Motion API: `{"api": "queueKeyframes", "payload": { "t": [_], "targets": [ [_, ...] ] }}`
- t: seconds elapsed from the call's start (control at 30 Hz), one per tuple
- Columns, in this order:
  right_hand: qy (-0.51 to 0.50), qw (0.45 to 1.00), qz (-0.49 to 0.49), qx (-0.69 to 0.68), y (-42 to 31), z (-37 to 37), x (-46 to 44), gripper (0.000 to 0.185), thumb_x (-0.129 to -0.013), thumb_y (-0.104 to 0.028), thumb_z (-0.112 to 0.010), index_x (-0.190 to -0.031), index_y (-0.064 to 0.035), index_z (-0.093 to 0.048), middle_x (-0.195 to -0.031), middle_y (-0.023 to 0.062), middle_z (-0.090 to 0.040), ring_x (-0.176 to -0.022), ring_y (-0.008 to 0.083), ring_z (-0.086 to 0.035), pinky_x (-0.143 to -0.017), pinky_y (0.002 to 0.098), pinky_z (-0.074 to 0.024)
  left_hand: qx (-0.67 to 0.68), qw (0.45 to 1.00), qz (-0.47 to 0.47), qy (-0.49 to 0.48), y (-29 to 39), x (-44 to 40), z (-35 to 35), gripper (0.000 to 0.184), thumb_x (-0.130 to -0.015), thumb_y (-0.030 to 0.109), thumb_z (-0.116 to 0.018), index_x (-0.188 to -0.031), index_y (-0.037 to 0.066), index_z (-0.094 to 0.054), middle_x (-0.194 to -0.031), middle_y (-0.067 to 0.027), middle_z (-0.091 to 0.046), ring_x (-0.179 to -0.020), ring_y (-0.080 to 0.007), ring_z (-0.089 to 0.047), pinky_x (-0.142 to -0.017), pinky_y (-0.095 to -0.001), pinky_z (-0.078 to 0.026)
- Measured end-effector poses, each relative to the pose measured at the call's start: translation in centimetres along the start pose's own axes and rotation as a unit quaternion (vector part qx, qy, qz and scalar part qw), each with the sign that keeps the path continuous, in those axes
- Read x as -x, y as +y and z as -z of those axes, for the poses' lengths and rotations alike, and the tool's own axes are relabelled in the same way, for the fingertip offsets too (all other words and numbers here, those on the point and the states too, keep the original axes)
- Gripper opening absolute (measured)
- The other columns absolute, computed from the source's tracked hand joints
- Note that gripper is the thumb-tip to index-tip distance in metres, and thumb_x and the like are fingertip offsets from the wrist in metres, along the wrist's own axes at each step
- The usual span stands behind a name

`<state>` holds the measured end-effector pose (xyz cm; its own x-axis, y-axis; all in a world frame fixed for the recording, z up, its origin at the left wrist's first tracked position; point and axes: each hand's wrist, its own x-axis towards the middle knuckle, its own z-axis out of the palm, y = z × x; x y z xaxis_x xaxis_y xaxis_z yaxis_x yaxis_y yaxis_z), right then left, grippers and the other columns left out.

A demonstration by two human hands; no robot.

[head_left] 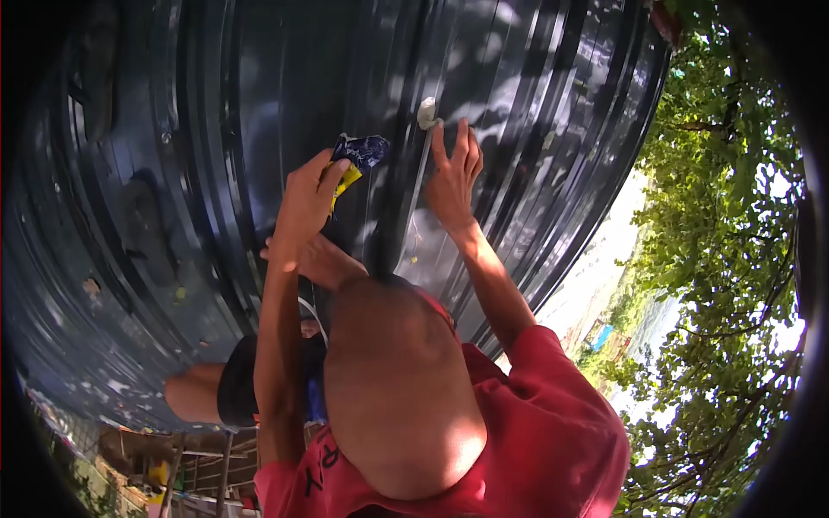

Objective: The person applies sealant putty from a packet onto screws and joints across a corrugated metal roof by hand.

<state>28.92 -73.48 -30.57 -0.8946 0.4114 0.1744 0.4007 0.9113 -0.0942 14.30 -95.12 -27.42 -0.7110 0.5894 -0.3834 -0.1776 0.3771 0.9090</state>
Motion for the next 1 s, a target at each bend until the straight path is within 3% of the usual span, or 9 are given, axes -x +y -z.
{"api": "queueKeyframes", "payload": {
  "t": [0.57, 0.77, 1.0],
  "targets": [
    [-0.026, 0.998, 0.020, 0.055, -1.7, -0.8, -0.5, 0.081, -0.075, 0.015, -0.055, -0.151, -0.0128, -0.045, -0.162, 0.0258, -0.024, -0.148, 0.0450, -0.026, -0.120, 0.0555, -0.0218, 0.050, 0.999, -0.011, 0.013, -0.8, 0.2, 0.4, 0.027, -0.104, 0.025, -0.061, -0.110, 0.000, -0.066, -0.068, -0.0087, -0.052, -0.064, -0.0110, -0.043, -0.059, -0.0309, -0.041],
    [0.040, 0.997, 0.045, 0.046, 0.1, -0.9, -0.5, 0.082, -0.075, 0.015, -0.055, -0.151, -0.0141, -0.045, -0.163, 0.0252, -0.023, -0.147, 0.0449, -0.027, -0.119, 0.0565, -0.0222, 0.048, 0.999, -0.012, 0.016, -0.6, 0.0, 0.3, 0.026, -0.104, 0.025, -0.061, -0.110, 0.000, -0.066, -0.069, -0.0088, -0.052, -0.064, -0.0114, -0.043, -0.059, -0.0312, -0.041],
    [-0.037, 0.998, -0.009, -0.039, 0.5, -0.2, -0.4, 0.089, -0.072, 0.018, -0.048, -0.156, -0.0116, -0.041, -0.164, 0.0261, -0.019, -0.148, 0.0461, -0.023, -0.119, 0.0565, -0.0216, 0.042, 0.999, -0.020, 0.019, -0.4, -0.2, 0.2, 0.026, -0.103, 0.025, -0.062, -0.110, 0.000, -0.066, -0.070, -0.0111, -0.054, -0.064, -0.0131, -0.045, -0.060, -0.0321, -0.042]
  ]
}}
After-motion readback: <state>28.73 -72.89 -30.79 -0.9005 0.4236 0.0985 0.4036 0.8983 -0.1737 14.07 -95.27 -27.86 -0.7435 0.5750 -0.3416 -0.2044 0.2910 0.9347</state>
